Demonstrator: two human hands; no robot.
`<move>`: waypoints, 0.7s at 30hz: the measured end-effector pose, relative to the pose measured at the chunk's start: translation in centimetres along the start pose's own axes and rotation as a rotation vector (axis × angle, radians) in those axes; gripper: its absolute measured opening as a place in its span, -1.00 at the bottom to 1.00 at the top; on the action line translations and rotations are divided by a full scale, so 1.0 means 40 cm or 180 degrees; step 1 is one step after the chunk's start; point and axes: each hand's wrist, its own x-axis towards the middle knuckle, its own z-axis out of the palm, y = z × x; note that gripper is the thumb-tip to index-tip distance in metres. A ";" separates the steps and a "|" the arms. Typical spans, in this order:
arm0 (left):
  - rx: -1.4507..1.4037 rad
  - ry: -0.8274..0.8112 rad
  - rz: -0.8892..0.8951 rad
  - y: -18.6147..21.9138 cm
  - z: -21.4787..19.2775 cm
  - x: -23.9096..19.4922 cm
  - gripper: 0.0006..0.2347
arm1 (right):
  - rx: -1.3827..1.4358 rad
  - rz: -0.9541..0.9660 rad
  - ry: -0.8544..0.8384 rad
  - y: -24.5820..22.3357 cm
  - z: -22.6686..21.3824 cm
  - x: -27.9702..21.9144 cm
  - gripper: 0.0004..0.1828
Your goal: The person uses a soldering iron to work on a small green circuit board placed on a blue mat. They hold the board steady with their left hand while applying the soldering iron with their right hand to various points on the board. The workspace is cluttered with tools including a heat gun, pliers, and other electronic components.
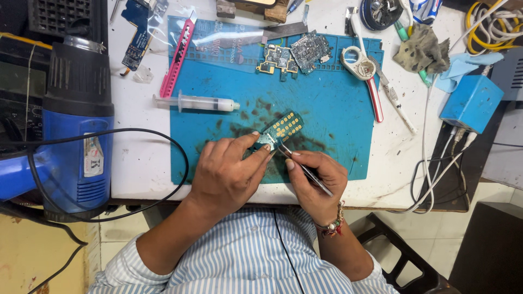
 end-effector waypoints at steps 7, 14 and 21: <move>0.0020 0.0002 0.0002 -0.001 0.002 0.001 -0.80 | -0.0038 -0.0069 -0.0016 -0.002 0.000 0.001 -0.84; 0.0038 -0.0033 -0.0007 0.000 0.000 0.002 -0.80 | -0.0017 -0.0090 -0.0039 -0.004 0.000 0.004 -0.84; 0.0041 -0.0032 0.0006 0.001 -0.002 0.002 -0.79 | -0.0074 -0.0087 -0.0059 -0.005 -0.001 0.006 -0.82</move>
